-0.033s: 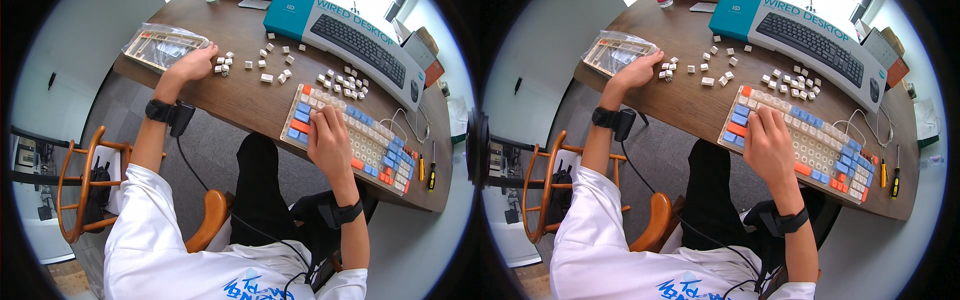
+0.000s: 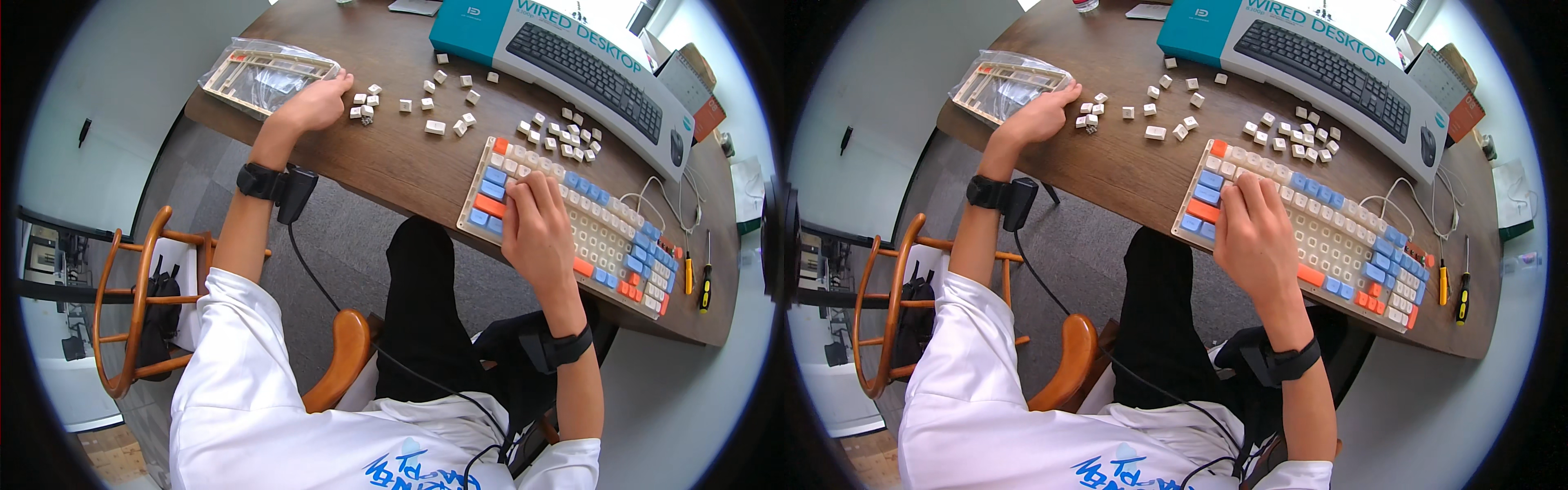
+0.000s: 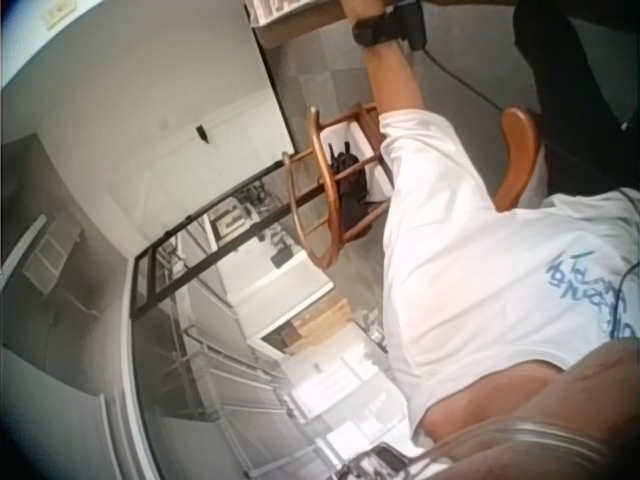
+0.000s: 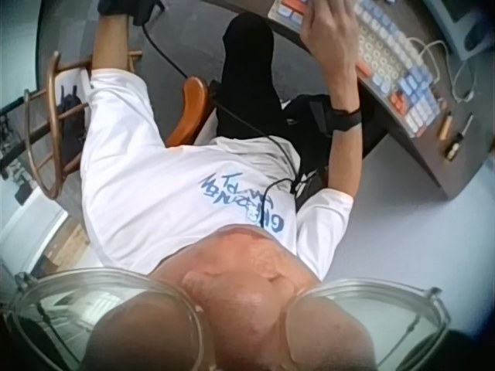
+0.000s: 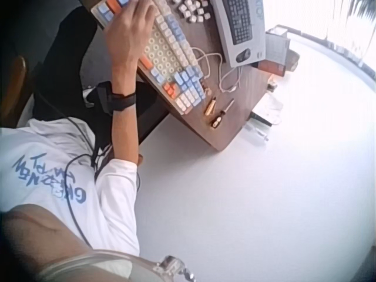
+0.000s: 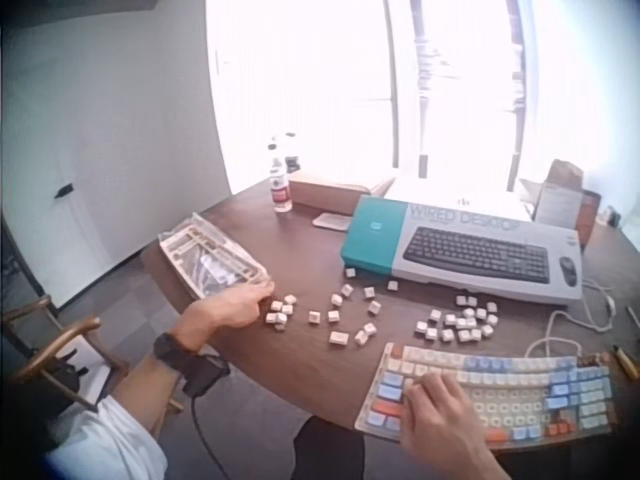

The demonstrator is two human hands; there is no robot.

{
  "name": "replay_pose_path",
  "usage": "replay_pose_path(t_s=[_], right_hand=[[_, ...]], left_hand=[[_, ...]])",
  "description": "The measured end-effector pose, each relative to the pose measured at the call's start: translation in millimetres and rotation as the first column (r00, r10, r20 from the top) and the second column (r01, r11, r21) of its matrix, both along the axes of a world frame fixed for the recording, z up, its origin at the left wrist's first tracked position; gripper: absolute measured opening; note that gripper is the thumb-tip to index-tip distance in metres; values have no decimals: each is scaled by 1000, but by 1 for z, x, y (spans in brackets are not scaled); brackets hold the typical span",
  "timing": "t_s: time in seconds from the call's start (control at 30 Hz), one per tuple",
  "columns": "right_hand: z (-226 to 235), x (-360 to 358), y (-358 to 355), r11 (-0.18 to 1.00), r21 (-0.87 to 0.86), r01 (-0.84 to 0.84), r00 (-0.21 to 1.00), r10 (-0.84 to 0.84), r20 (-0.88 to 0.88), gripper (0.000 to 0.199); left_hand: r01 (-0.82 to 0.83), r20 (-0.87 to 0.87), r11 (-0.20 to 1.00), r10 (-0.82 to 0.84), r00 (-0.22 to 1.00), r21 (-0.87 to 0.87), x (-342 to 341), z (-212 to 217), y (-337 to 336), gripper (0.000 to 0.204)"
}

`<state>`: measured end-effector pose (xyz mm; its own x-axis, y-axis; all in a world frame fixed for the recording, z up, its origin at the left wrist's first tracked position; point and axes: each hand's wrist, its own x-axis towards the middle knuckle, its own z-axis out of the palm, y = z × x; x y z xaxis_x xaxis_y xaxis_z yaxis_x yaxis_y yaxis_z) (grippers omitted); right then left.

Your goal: The person assembles a mechanical keyboard by placing keycaps onto switches and using a screwdriver to secure components. They handle multiple keycaps and tools on a desk with a keyboard box and other items nearby.

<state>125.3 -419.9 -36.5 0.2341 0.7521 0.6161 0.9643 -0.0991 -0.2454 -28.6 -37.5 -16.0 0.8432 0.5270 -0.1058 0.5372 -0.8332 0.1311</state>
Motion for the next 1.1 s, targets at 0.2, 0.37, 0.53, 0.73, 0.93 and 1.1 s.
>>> replay_pose_path(t_s=[0.2, 0.37, 0.53, 0.73, 0.93, 1.1], right_hand=[[0, 0, 1, 1000, 4, -1, 1000, 1, 3, 11], [0, -1, 0, 1000, -1, 0, 1000, 0, 0, 11], [1, 0, 0, 1000, -11, 3, 1000, -3, 0, 11], [-1, 0, 0, 1000, 4, 1, 1000, -1, 3, 11], [-2, 1, 0, 1000, -5, 6, 1000, -6, 28, 14], [-3, 2, 0, 1000, -5, 6, 1000, -6, 30, 15]], left_hand=[[-26, 30, 1000, 26, 999, -14, 8, 5, -6, 58], [10, -96, 1000, -12, 995, -16, 41, 14, -5, 62], [193, -139, 981, -192, 972, -1, 63, 22, -19, 62], [184, -83, 981, -189, 978, -64, 63, 14, -61, 67], [201, -32, 980, -201, 979, 1, 58, 14, -74, 84], [284, -73, 955, -279, 958, 87, 62, 18, -80, 84]])
